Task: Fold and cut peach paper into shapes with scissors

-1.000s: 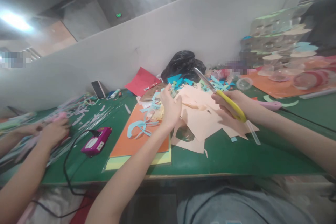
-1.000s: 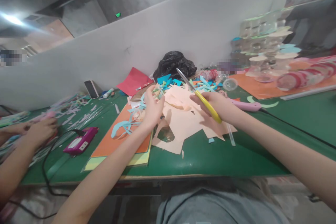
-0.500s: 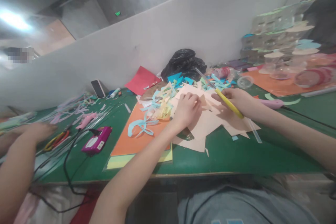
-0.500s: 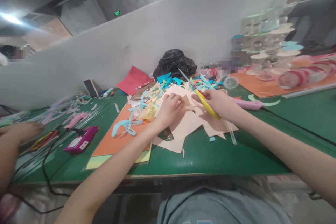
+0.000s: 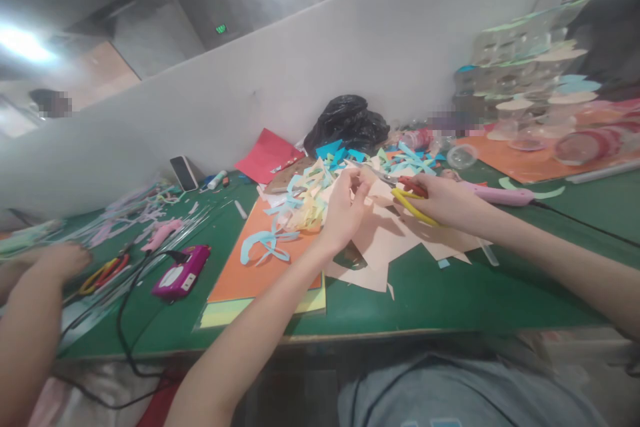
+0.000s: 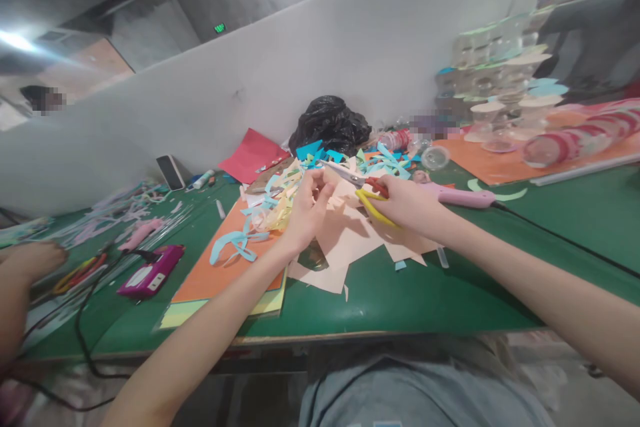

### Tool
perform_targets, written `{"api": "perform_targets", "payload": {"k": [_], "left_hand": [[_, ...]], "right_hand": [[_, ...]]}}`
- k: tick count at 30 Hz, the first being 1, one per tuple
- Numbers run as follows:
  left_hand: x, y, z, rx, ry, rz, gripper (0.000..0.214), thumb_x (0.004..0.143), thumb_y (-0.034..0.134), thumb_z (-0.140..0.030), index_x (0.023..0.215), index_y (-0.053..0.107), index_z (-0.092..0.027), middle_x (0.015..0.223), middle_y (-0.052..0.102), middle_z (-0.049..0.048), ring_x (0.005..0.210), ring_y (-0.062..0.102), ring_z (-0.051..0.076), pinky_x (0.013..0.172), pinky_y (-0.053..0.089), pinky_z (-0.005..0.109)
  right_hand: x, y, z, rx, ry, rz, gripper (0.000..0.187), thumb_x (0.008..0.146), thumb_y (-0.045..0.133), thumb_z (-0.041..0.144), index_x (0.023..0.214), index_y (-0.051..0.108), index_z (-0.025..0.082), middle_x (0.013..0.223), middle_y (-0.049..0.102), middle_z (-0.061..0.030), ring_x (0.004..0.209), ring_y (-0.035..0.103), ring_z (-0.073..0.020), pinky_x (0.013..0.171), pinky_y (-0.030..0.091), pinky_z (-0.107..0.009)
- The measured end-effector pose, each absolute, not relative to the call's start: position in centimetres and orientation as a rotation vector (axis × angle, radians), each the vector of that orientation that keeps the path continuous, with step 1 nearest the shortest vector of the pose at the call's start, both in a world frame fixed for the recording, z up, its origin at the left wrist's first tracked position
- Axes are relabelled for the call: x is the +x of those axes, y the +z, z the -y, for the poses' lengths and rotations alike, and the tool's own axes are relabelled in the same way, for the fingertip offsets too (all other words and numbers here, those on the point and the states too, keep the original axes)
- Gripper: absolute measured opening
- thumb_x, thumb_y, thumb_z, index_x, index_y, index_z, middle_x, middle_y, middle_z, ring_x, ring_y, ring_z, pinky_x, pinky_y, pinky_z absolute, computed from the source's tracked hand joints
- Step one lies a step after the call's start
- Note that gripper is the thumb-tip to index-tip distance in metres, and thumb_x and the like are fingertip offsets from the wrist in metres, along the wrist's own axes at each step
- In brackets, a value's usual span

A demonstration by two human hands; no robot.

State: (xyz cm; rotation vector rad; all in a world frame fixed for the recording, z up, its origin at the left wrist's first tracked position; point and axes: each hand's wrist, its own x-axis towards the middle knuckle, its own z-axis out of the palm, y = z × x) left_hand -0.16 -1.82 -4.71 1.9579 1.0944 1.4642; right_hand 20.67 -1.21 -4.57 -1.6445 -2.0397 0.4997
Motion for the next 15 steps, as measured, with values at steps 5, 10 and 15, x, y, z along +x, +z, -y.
{"api": "perform_targets", "payload": {"k": [5,10,15], "left_hand": [[0.0,-4.9,2.0,1.943,1.443,-1.105,0.020,0.092,0.061,-0.040,0.105,0.057,-0.025,0.088,0.062,0.0039,0.082,0.057,0.020,0.082,0.044,0.035],[-0.3,-5.3,1.8,2.055,1.370,-1.120,0.018,0.095,0.055,-0.033,0.111,0.054,-0.025,0.090,0.062,0.0034,0.080,0.057,0.018,0.080,0.044,0.034],[-0.3,-5.4,1.7,2.047,1.359,-1.150,0.018,0.095,0.055,-0.030,0.112,0.054,-0.025,0.085,0.061,0.0019,0.075,0.056,0.017,0.076,0.042,0.033]], "right_hand": [[20.1,-5.3,1.6,-1.597,0.410,2.119,0.041,0.083,0.055,0.061,0.092,0.058,0.021,0.084,0.069,-0.0093,0.071,0.064,-0.0245,0.057,0.040,-0.032],[20.2,-6.5,1.2,-1.406,0.332,2.216,0.043,0.088,0.050,0.051,0.116,0.061,0.020,0.101,0.069,-0.0090,0.090,0.065,-0.0256,0.067,0.045,-0.031],[20.4,-6.7,1.0,-1.305,0.303,2.375,0.039,0.090,0.049,0.051,0.106,0.062,0.018,0.100,0.068,-0.0116,0.089,0.064,-0.0268,0.070,0.044,-0.033]]}}
